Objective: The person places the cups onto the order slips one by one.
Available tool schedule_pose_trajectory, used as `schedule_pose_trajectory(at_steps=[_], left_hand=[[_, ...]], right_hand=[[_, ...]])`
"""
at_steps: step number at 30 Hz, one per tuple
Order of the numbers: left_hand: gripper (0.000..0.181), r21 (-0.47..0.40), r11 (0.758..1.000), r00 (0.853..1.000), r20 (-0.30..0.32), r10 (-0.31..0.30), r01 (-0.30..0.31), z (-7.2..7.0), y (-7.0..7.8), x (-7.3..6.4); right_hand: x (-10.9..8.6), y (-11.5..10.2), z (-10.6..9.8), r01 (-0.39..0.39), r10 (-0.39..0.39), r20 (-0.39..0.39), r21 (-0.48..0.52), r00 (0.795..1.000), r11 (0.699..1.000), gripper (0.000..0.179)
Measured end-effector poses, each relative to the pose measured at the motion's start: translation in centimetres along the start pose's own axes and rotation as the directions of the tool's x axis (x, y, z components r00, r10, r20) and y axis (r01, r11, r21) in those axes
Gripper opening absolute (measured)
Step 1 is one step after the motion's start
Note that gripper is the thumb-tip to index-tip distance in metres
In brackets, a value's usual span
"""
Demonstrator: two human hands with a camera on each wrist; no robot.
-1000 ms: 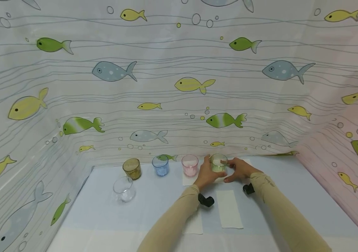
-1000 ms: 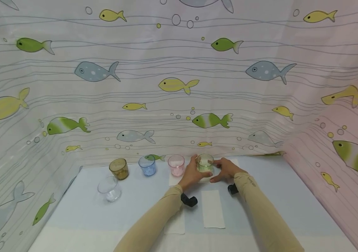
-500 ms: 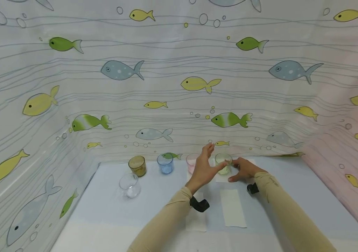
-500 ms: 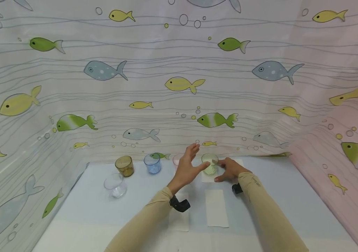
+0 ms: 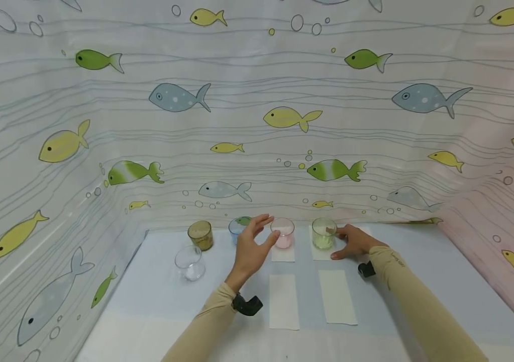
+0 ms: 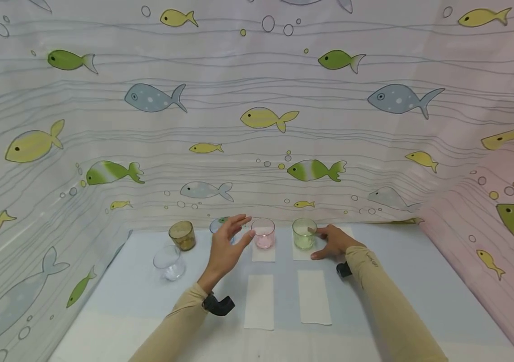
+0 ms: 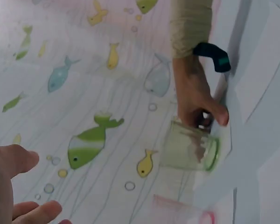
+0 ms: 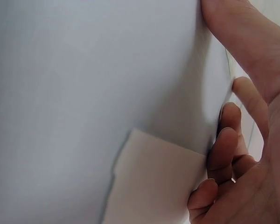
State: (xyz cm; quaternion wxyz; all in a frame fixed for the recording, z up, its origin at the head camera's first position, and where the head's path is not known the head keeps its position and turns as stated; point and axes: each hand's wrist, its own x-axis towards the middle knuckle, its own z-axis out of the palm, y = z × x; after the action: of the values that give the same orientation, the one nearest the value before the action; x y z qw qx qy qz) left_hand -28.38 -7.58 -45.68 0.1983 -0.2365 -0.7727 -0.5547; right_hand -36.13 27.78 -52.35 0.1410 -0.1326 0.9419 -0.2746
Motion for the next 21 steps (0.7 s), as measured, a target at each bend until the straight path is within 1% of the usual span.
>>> schedule_pose_trajectory(at_steps=[3,5,8,12,14,15,17,19,20,21], left_hand=[[0.047,0.050,0.998,0.998,-0.058,0.034,-0.031,-2.7,-0.8,-1.1],[0.046,0.108,0.993,0.994,-0.093,0.053,-0.043,-4.5,-1.3,-1.9],[0.043,0.211,0.976,0.986,-0.143,0.090,-0.058,-7.3,-2.1,-3.0],[0.041,0.364,0.928,0.965,-0.208,0.157,-0.073,-10.6,-3.4,-4.2],[0.044,0.447,0.891,0.955,-0.225,0.195,-0.077,-12.1,-4.3,-4.7],[0.047,0.491,0.868,0.951,-0.226,0.212,-0.076,-12.8,-4.8,-4.9],[0.056,0.563,0.824,0.948,-0.222,0.227,-0.066,-14.0,-5.9,-5.5],[0.069,0.609,0.792,0.955,-0.219,0.200,-0.026,-15.1,-6.9,-6.1],[0.075,0.614,0.789,0.961,-0.222,0.167,0.004,-15.5,-7.4,-6.4],[0.081,0.608,0.793,0.965,-0.227,0.127,0.039,-15.9,-7.8,-6.8]], right_hand=[[-0.1,-0.2,-0.1,0.005,-0.005,-0.003,-0.001,1.000,1.000,0.100],[-0.2,-0.2,-0.1,0.004,-0.004,-0.004,0.005,1.000,1.000,0.099],[-0.4,-0.3,-0.2,0.007,-0.007,-0.002,0.012,1.000,1.000,0.099],[-0.3,-0.3,-0.1,-0.001,0.001,-0.004,0.020,1.000,1.000,0.101],[-0.2,-0.2,-0.1,0.004,-0.004,-0.002,0.014,1.000,1.000,0.102],[-0.1,-0.1,-0.1,-0.001,0.001,-0.001,0.012,1.000,1.000,0.103],[0.0,0.0,-0.1,0.000,0.000,0.001,0.006,1.000,1.000,0.104],[0.0,0.1,0.0,0.004,-0.004,0.002,0.004,1.000,1.000,0.105],[0.0,0.1,0.0,0.001,-0.001,0.005,0.008,1.000,1.000,0.105],[0.0,0.1,0.1,0.004,-0.004,0.006,0.007,1.000,1.000,0.104]])
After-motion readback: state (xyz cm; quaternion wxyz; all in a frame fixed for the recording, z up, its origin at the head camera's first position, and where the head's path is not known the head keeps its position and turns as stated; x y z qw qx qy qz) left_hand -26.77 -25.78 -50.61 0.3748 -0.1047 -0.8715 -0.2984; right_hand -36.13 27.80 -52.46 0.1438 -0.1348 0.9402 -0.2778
